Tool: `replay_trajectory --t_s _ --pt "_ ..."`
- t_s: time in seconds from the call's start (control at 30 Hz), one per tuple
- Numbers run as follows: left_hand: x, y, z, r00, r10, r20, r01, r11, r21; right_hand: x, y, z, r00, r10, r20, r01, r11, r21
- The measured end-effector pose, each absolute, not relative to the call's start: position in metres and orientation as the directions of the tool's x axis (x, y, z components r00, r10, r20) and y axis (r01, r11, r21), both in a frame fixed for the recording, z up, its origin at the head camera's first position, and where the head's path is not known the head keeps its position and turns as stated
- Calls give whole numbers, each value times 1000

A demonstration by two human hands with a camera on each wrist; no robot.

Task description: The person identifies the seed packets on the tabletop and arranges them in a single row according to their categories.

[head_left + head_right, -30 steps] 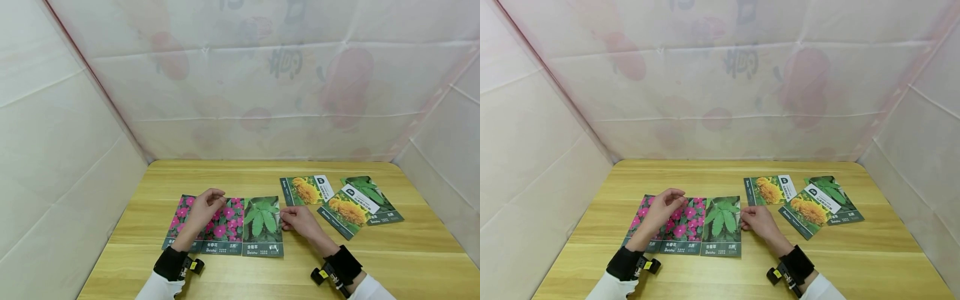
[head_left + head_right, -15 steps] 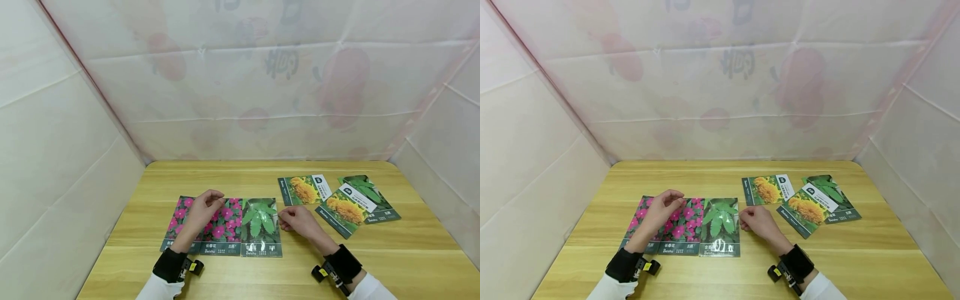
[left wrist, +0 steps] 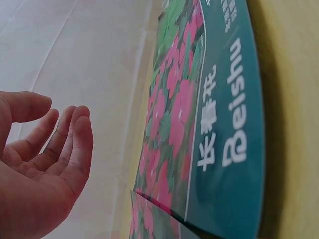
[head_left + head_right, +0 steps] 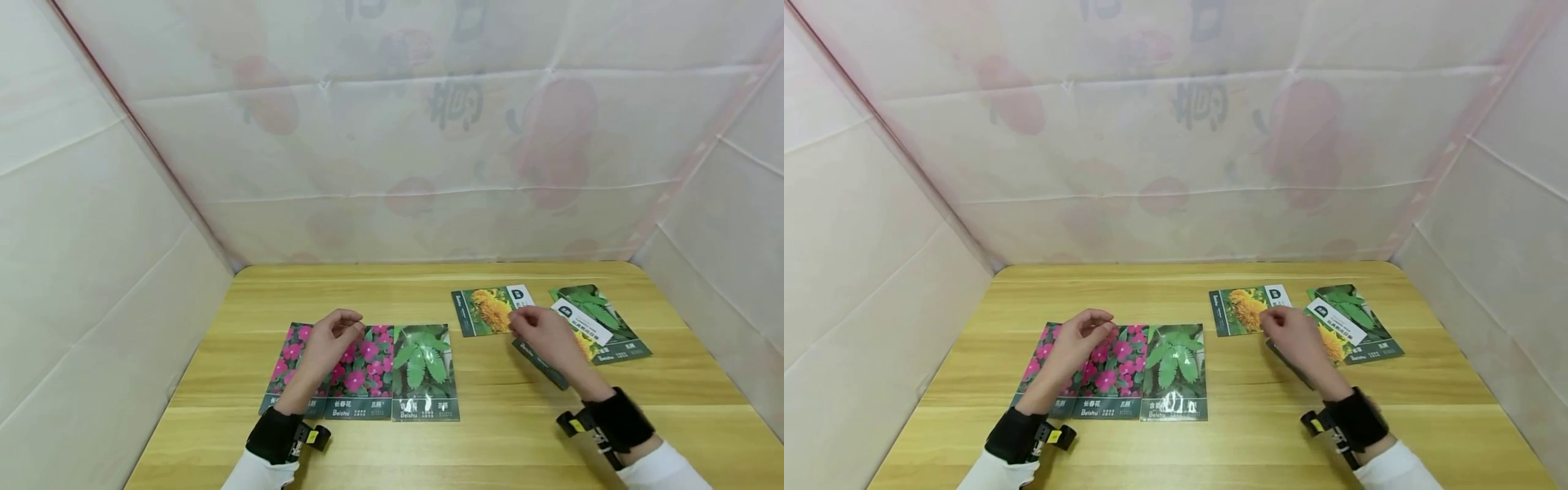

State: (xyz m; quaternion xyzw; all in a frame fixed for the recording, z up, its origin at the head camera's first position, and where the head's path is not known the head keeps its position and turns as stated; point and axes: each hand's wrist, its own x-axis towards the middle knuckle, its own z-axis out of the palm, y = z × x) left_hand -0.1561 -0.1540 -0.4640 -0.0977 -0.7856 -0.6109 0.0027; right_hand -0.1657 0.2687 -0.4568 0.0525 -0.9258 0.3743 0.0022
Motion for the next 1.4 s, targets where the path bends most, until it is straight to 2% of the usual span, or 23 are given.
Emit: replay_trajectory --t_s 0.2,0.33,0.5,0.87,1.1,1.27,1.4 --pt "-155 -154 -458 -992 118 41 71 261 963 -208 369 -520 -979 -21 204 -104 910 -401" --pt "-155 -154 -457 -993 113 34 63 261 963 -216 413 -525 -974 8 229 -68 943 -325" --pt "-155 -155 -457 -992 115 42 71 263 962 -215 441 -519 -983 61 171 8 955 -297" --pt "-153 -155 -453 -993 113 19 49 266 963 -212 462 -506 -989 145 -34 149 949 -280" --pt "-152 -155 -460 -992 112 64 93 279 956 -194 429 -460 -967 190 -169 233 931 -281" --pt "-153 -155 -464 -983 127 130 162 290 943 -191 422 -457 -968 203 -148 240 925 -296" --pt "-153 -154 -461 -985 125 123 154 280 948 -192 422 -463 -976 194 -99 216 920 -326"
